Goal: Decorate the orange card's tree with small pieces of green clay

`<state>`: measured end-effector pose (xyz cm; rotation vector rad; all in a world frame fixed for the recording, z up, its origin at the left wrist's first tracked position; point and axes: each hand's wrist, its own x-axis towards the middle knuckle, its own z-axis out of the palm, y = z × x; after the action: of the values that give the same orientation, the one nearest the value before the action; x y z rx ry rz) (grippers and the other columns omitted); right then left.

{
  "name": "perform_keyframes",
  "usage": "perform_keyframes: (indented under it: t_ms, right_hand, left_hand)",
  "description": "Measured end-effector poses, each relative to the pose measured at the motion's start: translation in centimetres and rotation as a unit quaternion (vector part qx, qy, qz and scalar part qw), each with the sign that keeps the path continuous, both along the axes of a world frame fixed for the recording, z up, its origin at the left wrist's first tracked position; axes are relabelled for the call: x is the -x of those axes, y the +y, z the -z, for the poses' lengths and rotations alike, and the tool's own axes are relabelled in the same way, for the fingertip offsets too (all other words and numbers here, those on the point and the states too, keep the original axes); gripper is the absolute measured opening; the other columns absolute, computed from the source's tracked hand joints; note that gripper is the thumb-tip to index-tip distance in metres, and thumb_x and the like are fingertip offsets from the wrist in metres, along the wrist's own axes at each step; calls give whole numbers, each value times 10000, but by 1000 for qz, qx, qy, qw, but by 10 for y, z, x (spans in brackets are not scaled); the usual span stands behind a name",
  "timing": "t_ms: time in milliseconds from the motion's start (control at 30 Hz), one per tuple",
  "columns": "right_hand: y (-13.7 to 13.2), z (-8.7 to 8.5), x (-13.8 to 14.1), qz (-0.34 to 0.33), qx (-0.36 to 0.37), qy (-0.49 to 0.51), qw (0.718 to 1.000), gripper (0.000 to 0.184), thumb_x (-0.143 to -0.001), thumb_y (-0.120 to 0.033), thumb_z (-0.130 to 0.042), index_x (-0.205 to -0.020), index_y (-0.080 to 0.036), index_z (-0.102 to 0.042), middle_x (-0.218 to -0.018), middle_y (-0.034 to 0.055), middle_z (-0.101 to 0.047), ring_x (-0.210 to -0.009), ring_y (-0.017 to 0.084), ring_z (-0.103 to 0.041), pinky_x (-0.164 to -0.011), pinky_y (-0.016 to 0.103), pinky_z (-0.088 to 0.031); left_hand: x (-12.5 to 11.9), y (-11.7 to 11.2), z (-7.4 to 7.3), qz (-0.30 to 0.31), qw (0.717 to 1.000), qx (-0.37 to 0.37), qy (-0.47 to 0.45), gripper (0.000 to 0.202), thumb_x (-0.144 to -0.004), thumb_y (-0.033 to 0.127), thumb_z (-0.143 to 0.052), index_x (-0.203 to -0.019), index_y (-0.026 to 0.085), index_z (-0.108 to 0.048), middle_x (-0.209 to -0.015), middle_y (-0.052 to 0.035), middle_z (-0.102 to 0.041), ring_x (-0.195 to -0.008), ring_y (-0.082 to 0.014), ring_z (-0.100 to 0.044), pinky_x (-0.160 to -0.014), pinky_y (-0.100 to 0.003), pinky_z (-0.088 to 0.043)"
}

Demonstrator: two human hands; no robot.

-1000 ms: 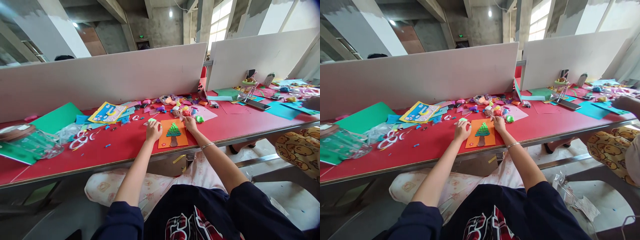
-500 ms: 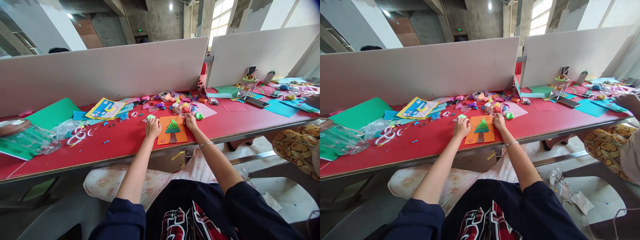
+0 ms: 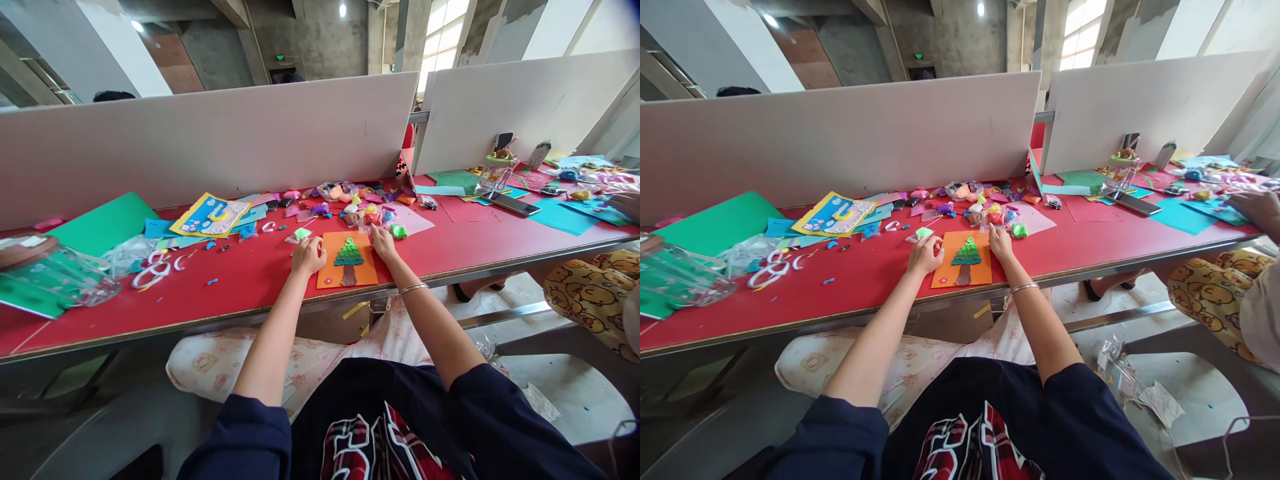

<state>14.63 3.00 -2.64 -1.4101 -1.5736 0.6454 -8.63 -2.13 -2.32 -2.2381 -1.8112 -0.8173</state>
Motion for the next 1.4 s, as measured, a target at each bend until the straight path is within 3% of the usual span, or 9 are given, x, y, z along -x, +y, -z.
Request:
perform_keyframes:
  t_ms: [167, 300, 433, 600, 733, 900, 1133, 1267, 1400]
  right_hand:
    - [-2, -5, 1, 6, 19, -7, 1000, 193, -821, -334, -535, -715, -173, -554, -758, 40, -640, -720, 162, -560, -624, 246, -365]
    - [-7, -8, 0, -26, 20, -27, 999, 262, -814, -373, -566, -669, -159, -606, -668, 36, -632, -657, 154, -551, -608, 247, -359]
    - [-9, -9, 0, -20, 40, 11, 999, 372, -883, -414, -466, -707, -149, -659, -696, 59, -668, -642, 153, -576, -614, 250, -380]
    - [-10, -11, 0, 4, 37, -32, 999, 363, -909, -391, -461, -729, -152, -666, -759, 66, -693, -691, 169, -593, -652, 258, -391]
    - [-9, -11, 1, -12, 36, -96, 995, 337, -935, -357, -434, -780, -172, -669, -845, 74, -699, -789, 201, -612, -729, 283, -417]
    - [-7, -8, 1, -60, 23, -140, 988, 363, -926, -385, -442, -748, -165, -669, -799, 85, -682, -771, 215, -607, -759, 322, -438]
    - [-8, -7, -2, -120, 9, -4, 993, 308, -834, -365, -575, -653, -149, -700, -724, 72, -722, -725, 192, -638, -723, 285, -467]
    - [-7, -6, -5, -101, -4, 36, 994, 210, -746, -332, -678, -712, -136, -747, -729, 69, -738, -713, 194, -650, -667, 268, -470]
    - [-3, -3, -4, -71, 0, 24, 997, 179, -751, -215, -653, -844, -141, -786, -769, 63, -757, -774, 216, -673, -718, 294, -490]
  left_hand:
    - [0, -1, 0, -16, 999, 31, -11, 191, -785, 219, -518, -935, 225, -636, -824, -66, -674, -947, -280, -614, -790, -378, -507]
    - [2, 5, 3, 8, 999, 27, 15, 340, -833, 264, -513, -1142, 185, -632, -1223, -105, -651, -1239, -292, -512, -1057, -428, -401]
    - [3, 10, 7, 34, 991, 121, 37, 433, -885, 389, -497, -1286, 244, -573, -1431, -61, -515, -1400, -285, -359, -1144, -482, -291]
    - [5, 8, 5, 37, 993, 113, 16, 420, -879, 421, -492, -1237, 235, -609, -1361, -83, -580, -1345, -281, -438, -1124, -461, -320]
    - [3, 1, 0, 54, 997, 57, 1, 318, -849, 368, -499, -1064, 203, -667, -1074, -75, -714, -1123, -268, -597, -1027, -422, -420]
    - [-2, -1, 0, -59, 998, 19, 0, 194, -821, 272, -493, -821, 190, -669, -867, -98, -692, -959, -289, -625, -761, -388, -516]
    - [5, 12, 14, -37, 999, -19, 20, 203, -789, 192, -522, -919, 168, -676, -1016, -119, -689, -1064, -292, -585, -953, -414, -471]
    - [7, 17, 18, -36, 999, -26, 18, 186, -792, 189, -525, -891, 174, -681, -989, -116, -690, -1028, -292, -598, -950, -422, -476]
    - [8, 17, 19, -33, 999, -35, 18, 178, -784, 175, -535, -883, 172, -684, -982, -117, -689, -1041, -294, -598, -958, -418, -477]
